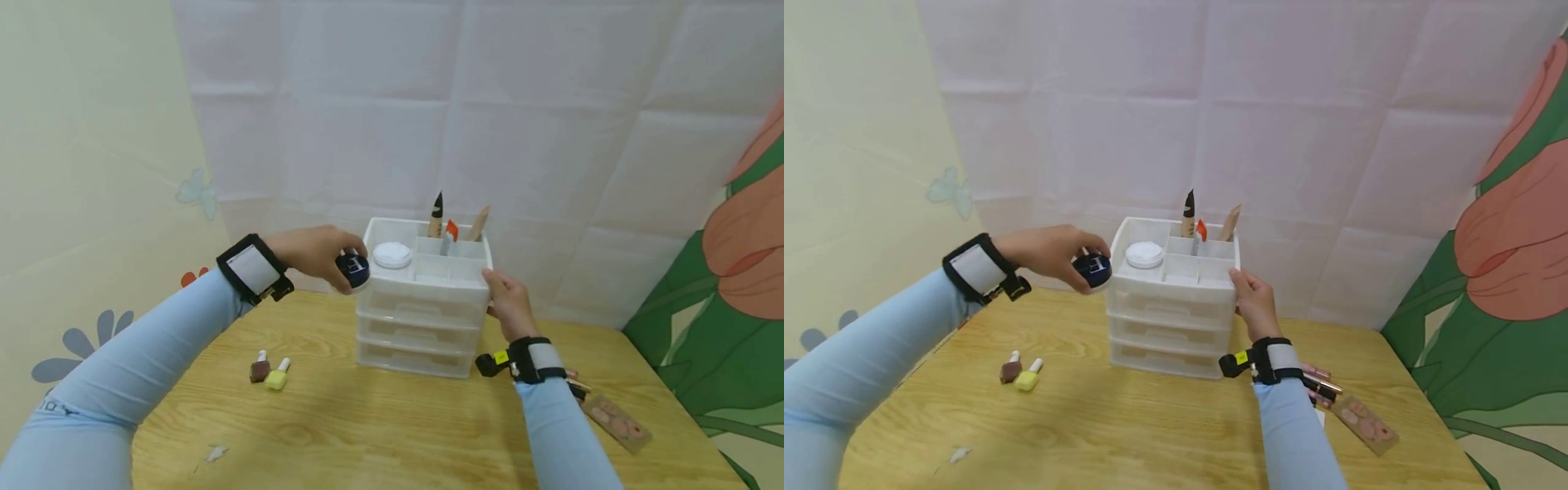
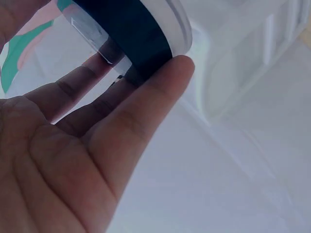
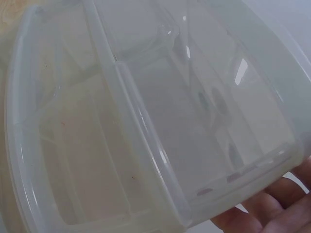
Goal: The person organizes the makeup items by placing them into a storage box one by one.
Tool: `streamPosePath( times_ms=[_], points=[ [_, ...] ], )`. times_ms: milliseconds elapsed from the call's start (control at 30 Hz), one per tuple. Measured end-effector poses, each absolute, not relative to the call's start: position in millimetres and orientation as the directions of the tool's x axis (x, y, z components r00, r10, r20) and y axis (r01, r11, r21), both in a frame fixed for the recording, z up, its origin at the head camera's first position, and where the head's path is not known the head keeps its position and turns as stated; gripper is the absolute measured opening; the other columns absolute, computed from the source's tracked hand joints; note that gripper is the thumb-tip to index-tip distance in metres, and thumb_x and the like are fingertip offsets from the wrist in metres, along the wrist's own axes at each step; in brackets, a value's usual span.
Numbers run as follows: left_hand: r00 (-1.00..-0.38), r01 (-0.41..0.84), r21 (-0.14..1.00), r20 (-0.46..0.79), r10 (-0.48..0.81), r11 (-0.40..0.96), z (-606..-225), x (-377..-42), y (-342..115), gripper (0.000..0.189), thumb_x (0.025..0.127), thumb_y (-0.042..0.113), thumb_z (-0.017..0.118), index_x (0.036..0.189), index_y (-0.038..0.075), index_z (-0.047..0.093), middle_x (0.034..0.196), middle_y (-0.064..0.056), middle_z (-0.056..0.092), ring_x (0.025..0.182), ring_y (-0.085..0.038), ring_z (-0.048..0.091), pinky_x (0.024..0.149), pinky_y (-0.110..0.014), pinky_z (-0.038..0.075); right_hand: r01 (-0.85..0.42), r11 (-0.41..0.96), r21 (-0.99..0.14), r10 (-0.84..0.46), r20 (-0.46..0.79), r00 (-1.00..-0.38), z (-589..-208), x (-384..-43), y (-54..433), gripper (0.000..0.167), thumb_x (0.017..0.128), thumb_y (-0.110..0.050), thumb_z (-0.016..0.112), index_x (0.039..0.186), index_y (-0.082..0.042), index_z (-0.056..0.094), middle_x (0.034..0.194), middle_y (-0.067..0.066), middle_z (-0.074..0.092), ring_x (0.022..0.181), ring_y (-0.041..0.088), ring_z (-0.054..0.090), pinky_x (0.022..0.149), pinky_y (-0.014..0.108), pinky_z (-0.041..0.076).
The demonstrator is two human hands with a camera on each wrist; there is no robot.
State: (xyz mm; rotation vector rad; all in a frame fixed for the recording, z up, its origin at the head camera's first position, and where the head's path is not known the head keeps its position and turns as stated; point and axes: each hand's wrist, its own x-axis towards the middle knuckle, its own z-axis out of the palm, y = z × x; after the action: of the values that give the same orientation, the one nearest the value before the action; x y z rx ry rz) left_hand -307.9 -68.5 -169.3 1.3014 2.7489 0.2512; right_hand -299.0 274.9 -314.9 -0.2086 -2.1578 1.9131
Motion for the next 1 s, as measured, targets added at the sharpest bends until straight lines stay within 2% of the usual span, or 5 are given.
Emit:
streamPosePath(
  times_ms=[300,600,833,1000],
  points=[
    [-0.655,0.733,0.215,-0.036,0.755,0.646,-133.4,-333.0,-32.0,0.06,0.079,0.019,0.081,0.131,0.005,0.055,0.122,-0.014,0.06,0.104,-0.023,0.058,0.087,-0.032,0.049,-0.054,0.114,-0.992,0.267,0.083,-0.96,-316.7,-297.4,271.0,0.071,0.096,-0.056,0.048,0.147,-0.006,0.042,0.14,0.018,0.046,0.117,0.028,0.046,0.101,0.05,0.042],
    [-0.717,0.667,0.206,-0.086,0.692,0.716,-134.1,-363.7,-7.0,0.059,0.081,0.022,0.079,0.132,0.005,0.055,0.125,-0.014,0.059,0.107,-0.023,0.056,0.09,-0.033,0.047,-0.057,0.106,-0.993,0.274,0.084,-0.958,-316.7,-296.1,268.6,0.069,0.097,-0.054,0.048,0.147,-0.006,0.043,0.139,0.018,0.047,0.114,0.026,0.047,0.1,0.049,0.043],
    [-0.757,0.606,0.241,-0.118,0.642,0.758,-142.3,-384.8,10.4,0.059,0.08,0.022,0.08,0.13,0.003,0.055,0.122,-0.013,0.057,0.102,-0.022,0.059,0.079,-0.028,0.053,-0.053,0.11,-0.993,0.267,0.081,-0.96,-315.7,-294.2,266.2,0.068,0.097,-0.053,0.047,0.146,-0.006,0.043,0.139,0.018,0.047,0.117,0.028,0.046,0.1,0.05,0.042],
    [-0.785,0.558,0.251,-0.151,0.601,0.791,-153.5,-396.6,19.5,0.059,0.082,0.022,0.078,0.133,0.003,0.054,0.126,-0.013,0.054,0.104,-0.023,0.058,0.077,-0.027,0.054,-0.059,0.113,-0.992,0.269,0.088,-0.959,-317.2,-293.9,264.3,0.066,0.097,-0.053,0.047,0.145,-0.006,0.045,0.137,0.018,0.049,0.116,0.028,0.047,0.099,0.051,0.043]
  ],
)
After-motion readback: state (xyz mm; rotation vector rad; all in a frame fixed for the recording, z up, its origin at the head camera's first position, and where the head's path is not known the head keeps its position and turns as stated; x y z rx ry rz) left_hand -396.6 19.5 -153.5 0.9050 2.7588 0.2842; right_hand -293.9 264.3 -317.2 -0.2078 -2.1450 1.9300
